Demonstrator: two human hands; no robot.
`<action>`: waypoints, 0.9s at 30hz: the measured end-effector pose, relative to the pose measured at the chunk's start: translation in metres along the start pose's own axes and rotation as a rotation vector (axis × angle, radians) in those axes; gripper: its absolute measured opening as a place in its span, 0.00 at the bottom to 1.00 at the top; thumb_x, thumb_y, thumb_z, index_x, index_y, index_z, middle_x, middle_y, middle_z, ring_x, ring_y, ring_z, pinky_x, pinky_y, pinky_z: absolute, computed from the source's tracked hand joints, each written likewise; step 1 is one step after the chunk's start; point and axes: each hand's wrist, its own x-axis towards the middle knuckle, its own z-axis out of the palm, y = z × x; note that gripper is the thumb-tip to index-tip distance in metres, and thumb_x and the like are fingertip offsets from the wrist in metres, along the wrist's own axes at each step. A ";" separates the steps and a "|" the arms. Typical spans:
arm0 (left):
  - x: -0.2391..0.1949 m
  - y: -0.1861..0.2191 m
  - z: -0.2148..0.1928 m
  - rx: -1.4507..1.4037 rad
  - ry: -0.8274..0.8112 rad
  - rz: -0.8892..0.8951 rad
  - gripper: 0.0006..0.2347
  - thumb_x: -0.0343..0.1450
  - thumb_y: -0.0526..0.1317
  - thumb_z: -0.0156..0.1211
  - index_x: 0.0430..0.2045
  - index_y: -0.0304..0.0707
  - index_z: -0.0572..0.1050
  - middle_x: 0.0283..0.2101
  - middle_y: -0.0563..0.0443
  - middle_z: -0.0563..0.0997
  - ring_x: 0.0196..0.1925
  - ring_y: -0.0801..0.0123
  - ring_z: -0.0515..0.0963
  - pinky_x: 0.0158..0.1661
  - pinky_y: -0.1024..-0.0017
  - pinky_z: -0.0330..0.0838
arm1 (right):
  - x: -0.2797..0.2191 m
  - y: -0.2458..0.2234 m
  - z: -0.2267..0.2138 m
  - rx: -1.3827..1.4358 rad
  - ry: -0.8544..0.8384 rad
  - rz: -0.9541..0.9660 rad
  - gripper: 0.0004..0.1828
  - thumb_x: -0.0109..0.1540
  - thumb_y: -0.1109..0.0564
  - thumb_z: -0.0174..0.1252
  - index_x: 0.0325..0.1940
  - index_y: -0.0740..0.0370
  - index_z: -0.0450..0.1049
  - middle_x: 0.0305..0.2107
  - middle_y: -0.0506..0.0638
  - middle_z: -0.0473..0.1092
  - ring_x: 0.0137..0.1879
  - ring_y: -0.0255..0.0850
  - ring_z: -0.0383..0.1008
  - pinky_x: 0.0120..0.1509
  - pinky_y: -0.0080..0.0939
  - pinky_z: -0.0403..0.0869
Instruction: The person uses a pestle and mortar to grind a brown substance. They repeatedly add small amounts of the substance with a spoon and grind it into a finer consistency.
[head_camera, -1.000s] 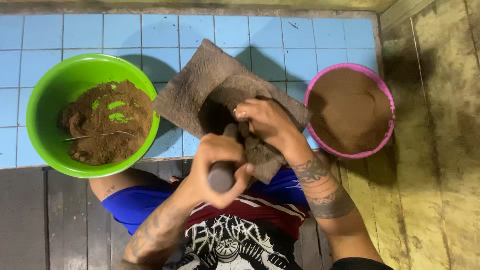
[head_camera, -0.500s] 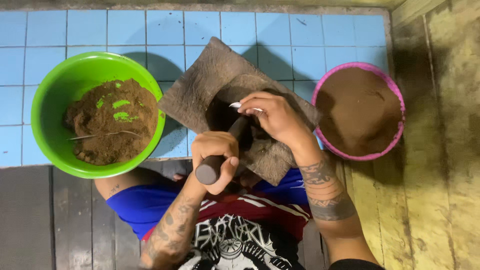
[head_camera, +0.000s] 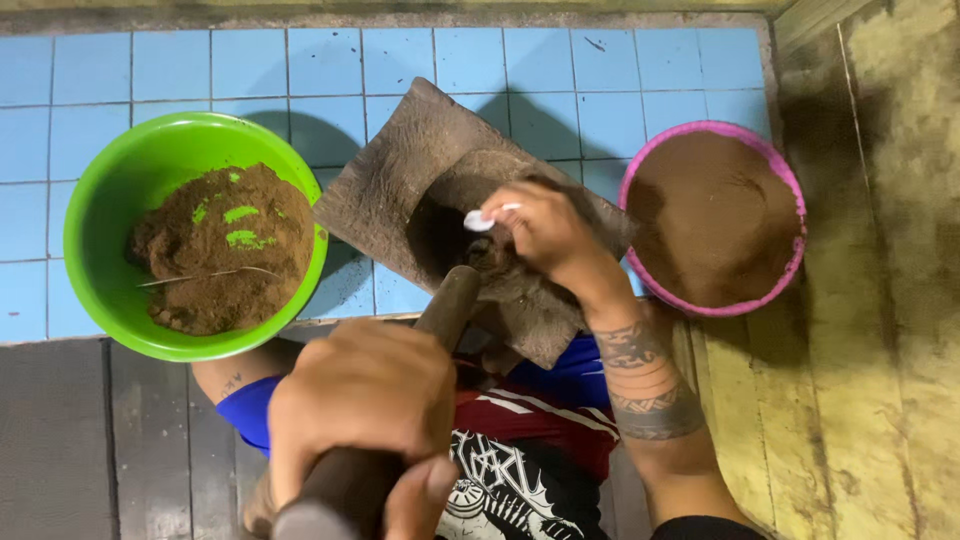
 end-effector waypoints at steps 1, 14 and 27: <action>0.001 -0.002 0.000 -0.001 -0.005 -0.004 0.13 0.64 0.33 0.61 0.06 0.45 0.69 0.09 0.55 0.66 0.08 0.61 0.70 0.17 0.71 0.69 | 0.001 -0.007 -0.005 0.004 0.004 0.004 0.15 0.73 0.54 0.47 0.41 0.55 0.79 0.35 0.53 0.78 0.46 0.49 0.78 0.60 0.50 0.75; -0.046 -0.123 -0.004 0.081 0.101 -0.006 0.13 0.65 0.36 0.56 0.06 0.42 0.65 0.09 0.53 0.66 0.10 0.60 0.66 0.17 0.68 0.59 | 0.001 0.010 0.011 -0.108 0.078 -0.177 0.09 0.68 0.65 0.52 0.39 0.57 0.77 0.40 0.53 0.77 0.49 0.53 0.79 0.56 0.49 0.77; -0.004 -0.044 0.008 0.256 0.035 -0.067 0.14 0.70 0.36 0.49 0.11 0.39 0.57 0.16 0.49 0.54 0.18 0.59 0.49 0.23 0.64 0.44 | 0.008 -0.008 -0.002 -0.060 0.111 -0.030 0.14 0.69 0.54 0.45 0.40 0.60 0.76 0.37 0.50 0.74 0.45 0.45 0.73 0.53 0.44 0.68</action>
